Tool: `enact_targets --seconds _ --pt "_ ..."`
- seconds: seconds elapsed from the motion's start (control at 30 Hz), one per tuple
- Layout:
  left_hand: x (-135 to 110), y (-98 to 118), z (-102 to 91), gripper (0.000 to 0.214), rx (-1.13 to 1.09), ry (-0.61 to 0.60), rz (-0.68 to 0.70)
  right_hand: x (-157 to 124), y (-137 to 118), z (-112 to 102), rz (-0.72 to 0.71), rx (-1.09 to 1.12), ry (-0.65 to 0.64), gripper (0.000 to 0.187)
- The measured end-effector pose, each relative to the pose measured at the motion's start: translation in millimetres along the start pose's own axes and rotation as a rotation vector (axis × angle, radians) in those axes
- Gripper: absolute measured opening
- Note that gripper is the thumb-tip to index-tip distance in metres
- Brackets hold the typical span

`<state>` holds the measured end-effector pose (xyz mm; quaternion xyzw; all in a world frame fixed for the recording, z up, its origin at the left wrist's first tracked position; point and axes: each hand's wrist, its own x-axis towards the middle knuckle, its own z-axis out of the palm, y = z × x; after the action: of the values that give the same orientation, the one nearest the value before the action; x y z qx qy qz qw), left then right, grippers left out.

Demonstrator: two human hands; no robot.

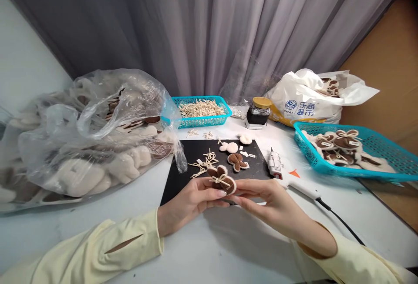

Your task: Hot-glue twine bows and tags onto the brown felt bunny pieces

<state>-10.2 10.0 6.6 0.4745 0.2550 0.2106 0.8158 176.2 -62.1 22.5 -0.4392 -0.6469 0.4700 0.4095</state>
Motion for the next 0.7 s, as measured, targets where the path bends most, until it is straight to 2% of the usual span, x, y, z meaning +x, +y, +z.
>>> enact_targets --seconds 0.33,0.5,0.7 --pt "-1 3 0.7 0.017 0.002 -0.068 -0.058 4 18 0 0.081 0.153 0.153 0.018" --pt "-1 3 0.3 0.017 0.006 -0.087 -0.063 5 18 -2 0.099 0.160 0.139 0.018" --pt "-1 3 0.1 0.019 0.009 -0.115 -0.077 6 12 -4 0.233 0.198 0.174 0.023"
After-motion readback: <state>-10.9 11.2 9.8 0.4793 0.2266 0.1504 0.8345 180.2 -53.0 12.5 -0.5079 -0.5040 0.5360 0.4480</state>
